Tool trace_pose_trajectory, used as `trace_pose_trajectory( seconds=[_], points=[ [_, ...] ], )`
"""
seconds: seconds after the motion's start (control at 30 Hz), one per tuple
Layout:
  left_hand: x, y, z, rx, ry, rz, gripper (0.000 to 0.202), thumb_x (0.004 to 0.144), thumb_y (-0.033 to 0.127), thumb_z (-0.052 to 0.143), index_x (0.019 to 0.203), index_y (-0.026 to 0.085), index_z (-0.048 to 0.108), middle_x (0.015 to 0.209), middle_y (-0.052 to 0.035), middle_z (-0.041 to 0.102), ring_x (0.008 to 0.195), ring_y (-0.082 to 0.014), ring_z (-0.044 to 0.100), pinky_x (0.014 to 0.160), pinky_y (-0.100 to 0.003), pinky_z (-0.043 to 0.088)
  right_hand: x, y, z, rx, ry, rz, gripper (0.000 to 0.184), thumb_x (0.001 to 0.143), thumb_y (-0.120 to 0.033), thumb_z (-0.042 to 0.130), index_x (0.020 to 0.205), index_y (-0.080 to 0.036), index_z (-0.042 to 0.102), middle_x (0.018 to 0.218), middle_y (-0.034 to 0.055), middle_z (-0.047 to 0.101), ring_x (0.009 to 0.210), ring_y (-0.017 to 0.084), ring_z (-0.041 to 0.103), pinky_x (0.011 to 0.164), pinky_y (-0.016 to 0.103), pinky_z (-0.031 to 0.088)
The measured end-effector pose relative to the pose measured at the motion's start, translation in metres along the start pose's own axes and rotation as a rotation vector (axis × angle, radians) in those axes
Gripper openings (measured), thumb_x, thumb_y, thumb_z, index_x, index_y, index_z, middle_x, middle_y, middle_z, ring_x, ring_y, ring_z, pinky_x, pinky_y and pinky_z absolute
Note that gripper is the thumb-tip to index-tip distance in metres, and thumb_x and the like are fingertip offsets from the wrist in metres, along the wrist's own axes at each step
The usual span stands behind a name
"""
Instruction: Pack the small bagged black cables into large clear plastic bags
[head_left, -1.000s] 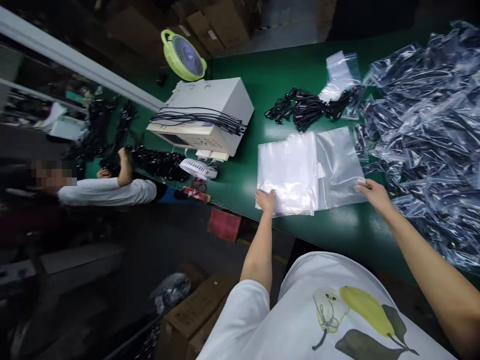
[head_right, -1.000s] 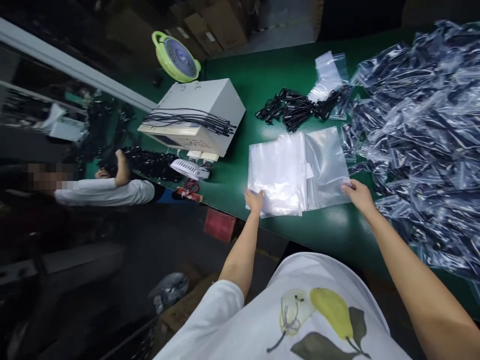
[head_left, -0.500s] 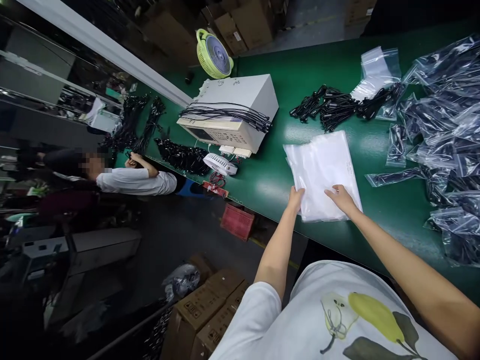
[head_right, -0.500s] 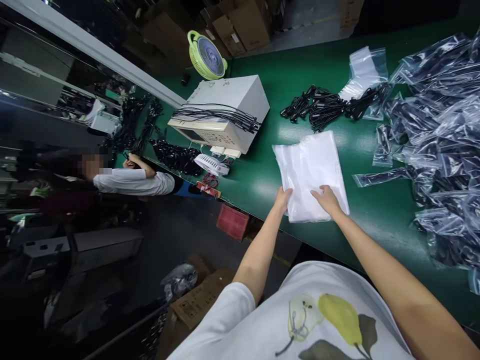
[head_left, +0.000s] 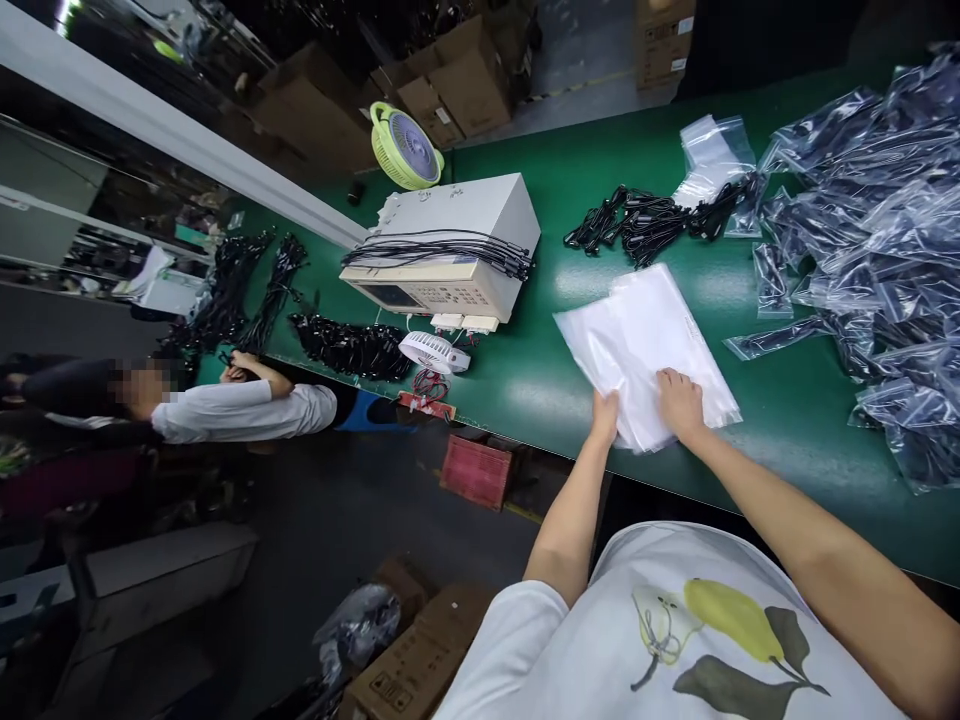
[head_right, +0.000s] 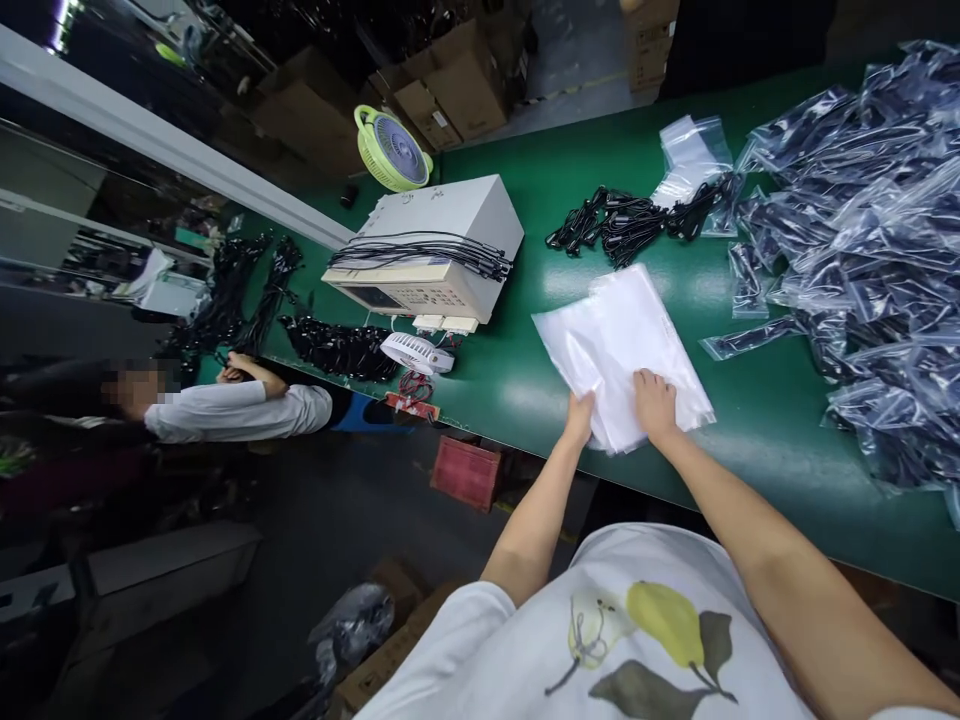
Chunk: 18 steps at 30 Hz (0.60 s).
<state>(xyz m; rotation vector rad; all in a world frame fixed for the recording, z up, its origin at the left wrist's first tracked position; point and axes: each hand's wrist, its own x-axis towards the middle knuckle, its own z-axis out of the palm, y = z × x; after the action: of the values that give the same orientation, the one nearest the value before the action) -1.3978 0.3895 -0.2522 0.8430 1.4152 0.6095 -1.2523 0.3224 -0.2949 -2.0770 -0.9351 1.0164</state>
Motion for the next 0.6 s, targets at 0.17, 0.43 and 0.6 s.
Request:
trace_pose_trajectory(
  seconds=[0.17,0.43,0.6],
  points=[
    [-0.029,0.072,-0.061,-0.094,0.123,0.062,0.047,0.082,0.036,0.068,0.122,0.019,0.051,0.113,-0.0097,0.067,0.094,-0.0197,0.067,0.089,-0.036,0.054,0.026,0.009,-0.03,0.214,0.022,0.193,0.042,0.083,-0.034,0.045,0.113,-0.015,0.067,0.104,0.0112,0.071,0.092,0.026,0.063,0.081,0.036,0.051],
    [-0.107,0.236,-0.082,0.451,0.144,0.616,0.029,0.089,0.035,0.062,0.114,0.023,0.056,0.102,-0.0015,0.063,0.094,-0.0174,0.063,0.09,-0.03,0.051,-0.032,0.005,0.018,0.442,-0.3,0.225,0.029,0.074,-0.029,0.064,0.1,-0.019,0.071,0.076,0.0008,0.072,0.07,0.017,0.064,0.065,0.026,0.051],
    [-0.081,0.193,0.019,0.895,-0.139,0.599,0.031,0.086,0.019,0.06,0.116,0.022,0.061,0.11,-0.0072,0.066,0.11,-0.0254,0.063,0.103,-0.038,0.045,-0.076,0.048,-0.007,0.401,-0.419,0.213,0.026,0.078,-0.025,0.063,0.102,-0.017,0.071,0.08,0.0029,0.074,0.069,0.017,0.068,0.069,0.029,0.053]
  ],
)
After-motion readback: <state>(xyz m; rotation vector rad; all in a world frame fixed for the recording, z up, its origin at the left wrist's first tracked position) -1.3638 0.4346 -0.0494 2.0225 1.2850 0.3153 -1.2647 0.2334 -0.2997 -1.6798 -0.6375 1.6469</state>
